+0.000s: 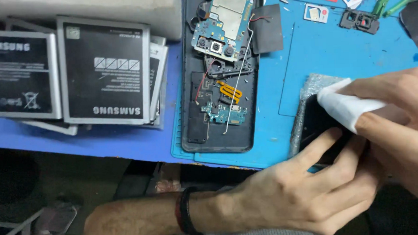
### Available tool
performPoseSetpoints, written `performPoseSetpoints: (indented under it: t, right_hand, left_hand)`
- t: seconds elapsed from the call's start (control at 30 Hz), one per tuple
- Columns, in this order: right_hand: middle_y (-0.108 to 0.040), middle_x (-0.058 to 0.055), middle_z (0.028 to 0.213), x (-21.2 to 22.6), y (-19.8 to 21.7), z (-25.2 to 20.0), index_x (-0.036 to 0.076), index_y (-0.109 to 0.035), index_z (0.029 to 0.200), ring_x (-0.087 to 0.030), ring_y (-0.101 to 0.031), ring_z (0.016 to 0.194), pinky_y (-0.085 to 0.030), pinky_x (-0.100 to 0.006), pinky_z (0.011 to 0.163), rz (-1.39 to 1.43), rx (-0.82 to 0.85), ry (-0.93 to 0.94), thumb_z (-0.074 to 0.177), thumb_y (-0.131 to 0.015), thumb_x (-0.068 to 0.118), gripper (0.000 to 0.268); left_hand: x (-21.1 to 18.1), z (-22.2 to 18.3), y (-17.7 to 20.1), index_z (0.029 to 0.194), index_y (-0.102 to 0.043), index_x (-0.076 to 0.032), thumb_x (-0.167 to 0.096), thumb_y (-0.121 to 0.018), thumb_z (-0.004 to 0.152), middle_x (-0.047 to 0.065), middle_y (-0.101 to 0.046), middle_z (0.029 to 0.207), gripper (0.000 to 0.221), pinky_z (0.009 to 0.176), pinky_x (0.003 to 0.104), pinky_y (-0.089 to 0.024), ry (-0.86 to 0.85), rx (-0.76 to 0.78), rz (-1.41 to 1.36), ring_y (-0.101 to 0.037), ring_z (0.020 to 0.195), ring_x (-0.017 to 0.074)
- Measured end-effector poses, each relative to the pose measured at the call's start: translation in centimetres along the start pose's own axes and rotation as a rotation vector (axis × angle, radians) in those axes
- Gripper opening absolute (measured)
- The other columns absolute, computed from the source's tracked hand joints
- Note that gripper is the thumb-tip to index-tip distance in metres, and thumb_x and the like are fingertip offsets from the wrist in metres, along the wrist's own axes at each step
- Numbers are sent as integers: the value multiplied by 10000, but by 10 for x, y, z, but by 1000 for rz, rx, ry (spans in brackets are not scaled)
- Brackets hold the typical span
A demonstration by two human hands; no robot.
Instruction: Cleaning a mobile phone screen and assembling internal components into the chassis
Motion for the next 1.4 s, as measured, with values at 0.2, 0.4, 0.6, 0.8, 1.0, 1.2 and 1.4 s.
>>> performPoseSetpoints:
  t: [0.2, 0.4, 0.6, 0.8, 1.0, 1.2, 1.4]
  right_hand:
    - [-743, -167, 1325, -34, -9, -14, -11, -758, 1241, -245, -711, 1179, -531, -381, 964, 354, 130, -740, 864, -599, 68, 417]
    - [-718, -82, 1383, -44, -11, -30, 57, -775, 1221, -195, -668, 1204, -477, -346, 1070, 290, 161, -640, 904, -546, 12, 394]
    - [-665, -142, 1430, -23, -4, -13, -42, -643, 1404, -259, -625, 1310, -478, -380, 1080, 287, 84, -415, 952, -540, 98, 484]
    - [-706, -106, 1324, -28, -6, -14, 29, -705, 1320, -254, -613, 1225, -450, -396, 1086, 273, 79, -494, 930, -595, 210, 444]
    - [-783, -129, 1166, -44, -13, -14, 57, -802, 1137, -257, -714, 998, -506, -399, 926, 267, 186, -850, 805, -593, 125, 398]
    - [-832, -50, 637, -61, -14, -21, 173, -900, 864, -174, -721, 536, -553, -331, 577, 270, 441, -895, 781, -585, 231, 331]
    - [-681, -313, 1288, -23, 1, -3, -47, -501, 1012, -454, -656, 1023, -532, -518, 852, 112, -44, 95, 1036, -574, 80, 148]
  left_hand:
    - [11, -3, -8, 1296, -881, -154, -208, -482, 1167, 6, -740, 1376, 423, 1256, 370, -579, -34, -51, 96, -698, 1325, 195]
    - [19, -7, -15, 1358, -836, -220, -239, -416, 1214, -39, -764, 1393, 444, 1348, 314, -350, -104, -72, 262, -692, 1345, 109]
    - [21, -3, -16, 1370, -797, -258, -333, -430, 1177, -52, -715, 1438, 421, 1293, 384, -259, -222, -17, 359, -710, 1350, 104]
    - [19, -1, -15, 1262, -786, -309, -312, -457, 1114, -97, -704, 1357, 361, 1215, 328, -321, -267, -25, 381, -713, 1319, 92]
    - [19, -3, -15, 1310, -832, -248, -258, -429, 1176, -43, -736, 1384, 425, 1254, 330, -293, -200, -84, 404, -704, 1294, 106]
    - [19, -1, -16, 1324, -826, -197, -228, -438, 1186, -44, -741, 1366, 414, 1271, 334, -290, -222, -90, 403, -703, 1287, 117]
    - [12, 2, -16, 1399, -798, -220, -300, -445, 1185, -64, -715, 1412, 420, 1277, 396, -242, -209, -42, 461, -689, 1340, 101]
Point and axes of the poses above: each hand's wrist, its own z-axis towards the middle knuckle, its own y-axis out of the back of the hand, x = y × z, the point moved 2 cm from there along z, towards the middle knuckle
